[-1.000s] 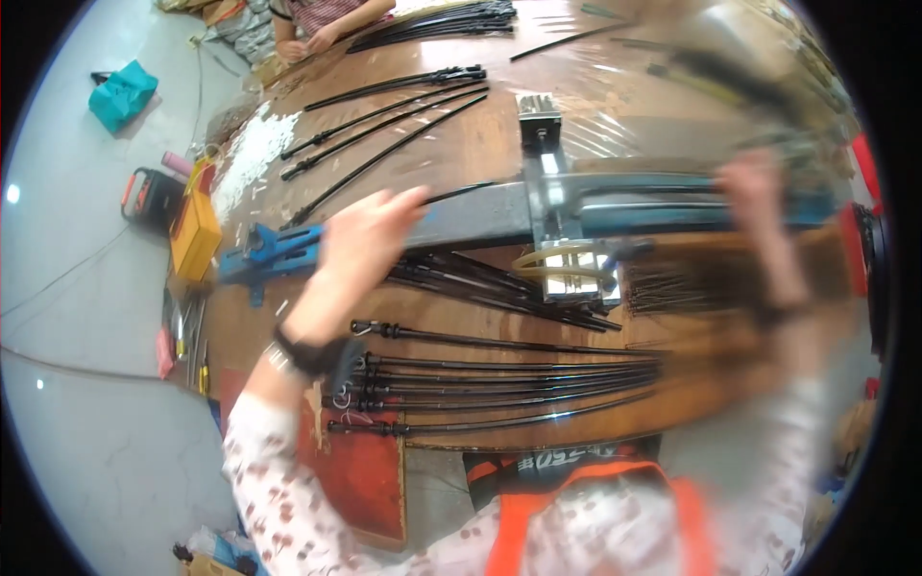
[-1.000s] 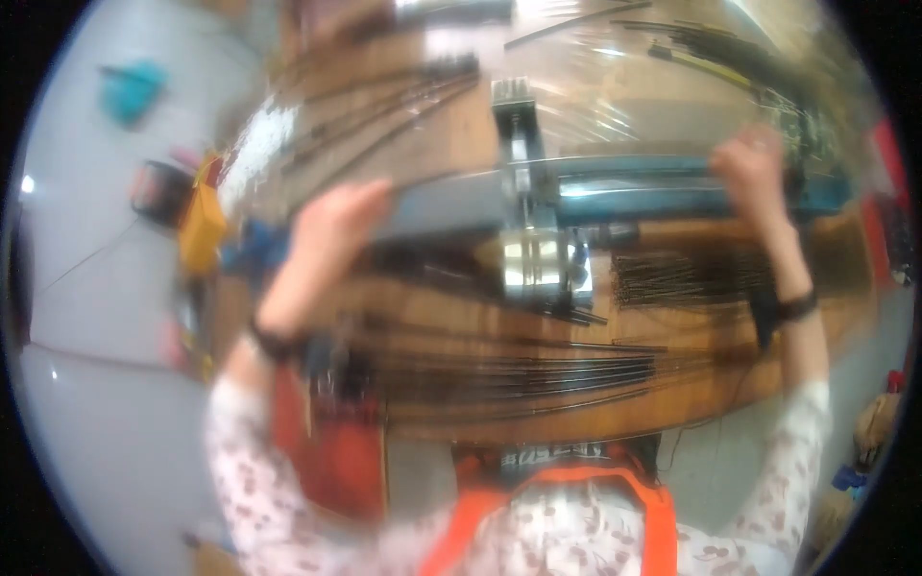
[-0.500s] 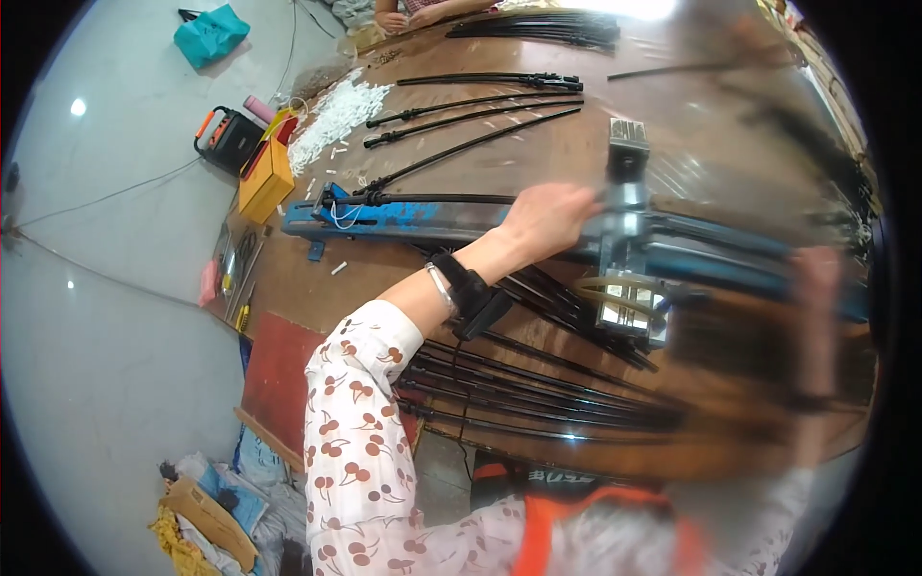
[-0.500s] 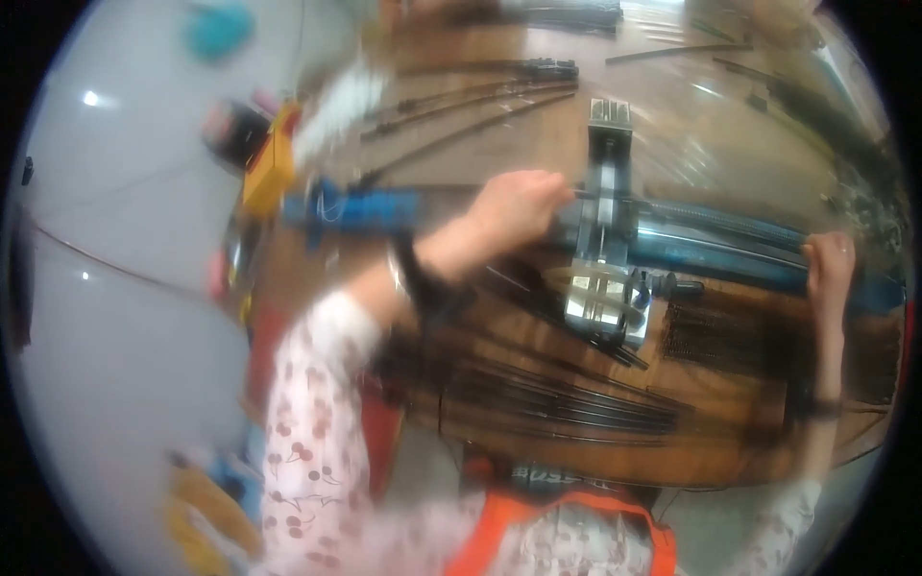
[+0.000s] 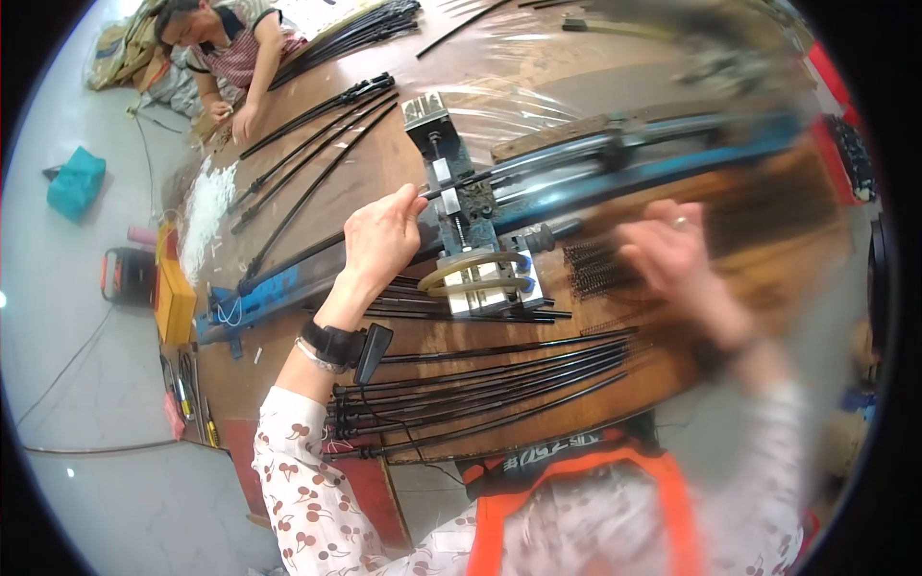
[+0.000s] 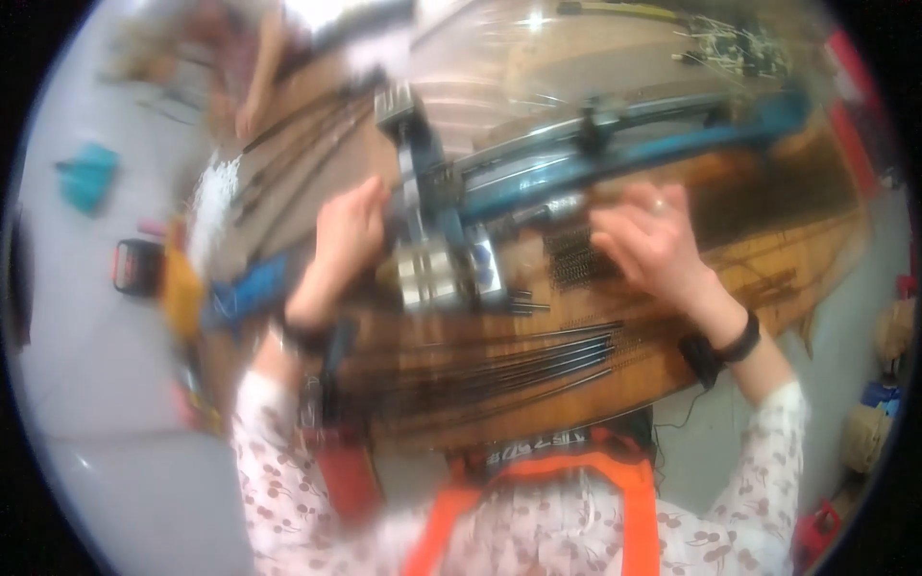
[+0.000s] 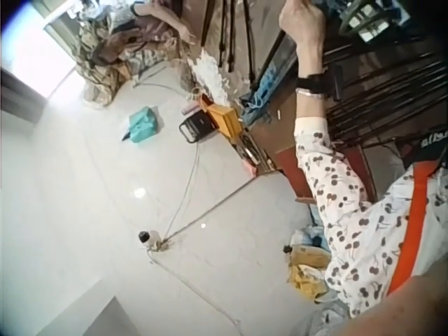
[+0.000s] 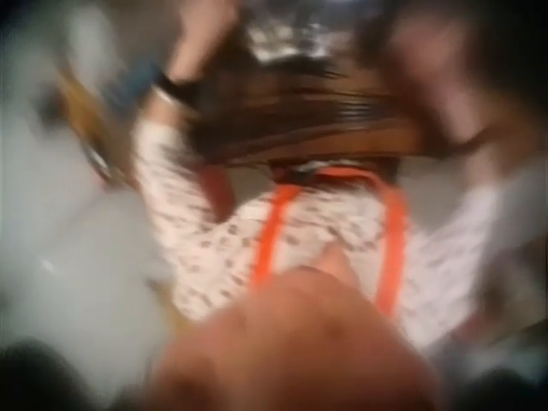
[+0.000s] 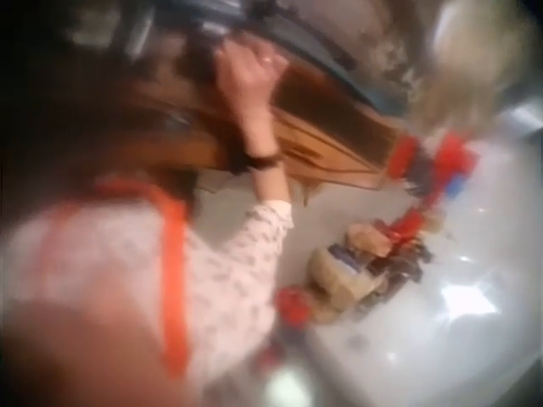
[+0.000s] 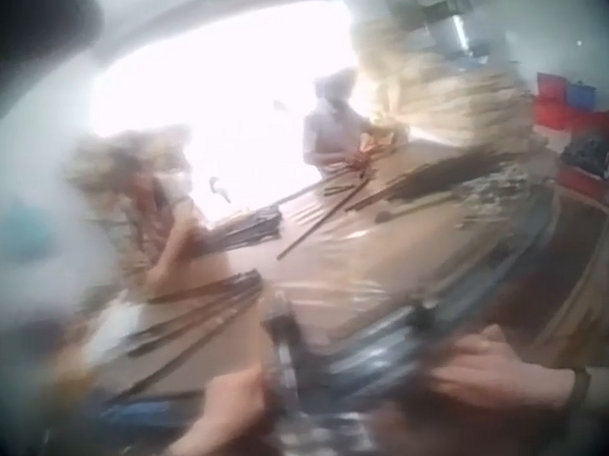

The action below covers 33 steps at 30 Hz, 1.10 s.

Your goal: Manually loading and processing thin black components using a workbench-mounted jig.

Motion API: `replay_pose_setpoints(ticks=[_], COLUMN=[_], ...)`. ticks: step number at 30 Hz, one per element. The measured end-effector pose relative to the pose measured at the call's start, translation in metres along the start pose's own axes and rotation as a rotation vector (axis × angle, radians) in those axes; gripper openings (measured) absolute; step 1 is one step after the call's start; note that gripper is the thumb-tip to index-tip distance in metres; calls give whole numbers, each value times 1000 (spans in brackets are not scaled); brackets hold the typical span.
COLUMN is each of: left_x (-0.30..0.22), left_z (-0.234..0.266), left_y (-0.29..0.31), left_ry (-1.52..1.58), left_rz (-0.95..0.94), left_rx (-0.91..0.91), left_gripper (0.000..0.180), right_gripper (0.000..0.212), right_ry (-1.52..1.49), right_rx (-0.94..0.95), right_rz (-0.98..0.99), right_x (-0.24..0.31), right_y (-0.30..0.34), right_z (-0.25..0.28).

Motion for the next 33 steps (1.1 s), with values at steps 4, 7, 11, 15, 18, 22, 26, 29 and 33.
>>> replay_pose_setpoints(ticks=[4,7,11,15,18,22,26,29,33], left_x=[1,2,4,2,2,56,107,69,-11], left_z=[0,-2,-1,-5,-10,12,4,-1,-18], left_y=[3,4,6,4,-4,-13,5,48,142], left_ry=[9,13,7,-10,-59,-253,-333,-342,33], left_rz=[23,9,0,-85,-137,-417,-358,-256,-492], left_rx=[25,9,-30,-107,-138,-334,-379,-374,55], left_gripper=[21,21,20,18,17,10,15,22,16], right_gripper=[28,29,25,18,18,29,21,19,19], right_ry=[-88,-134,-293,-560,-518,-111,-65,-144,-261], right_rx=[33,14,49,-34,53,420,386,421,650], right_rz=[-58,-85,-101,-155,-157,47,112,143,297], right_x=[5,9,12,6,-12,22,56,61,59], right_y=[-9,-16,-33,-27,-33,2,28,25,19], right_z=[-7,-17,-44,-59,-63,-32,-37,-23,-32])
Point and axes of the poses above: each hand's wrist, its own y-axis away from the middle knuckle, its own z-axis out of the back of the hand, x = y × z, the point moved 1 cm from there along -y, towards the middle knuckle, and after that the axes turned 13 degrees about z, right-handed, at the moved point
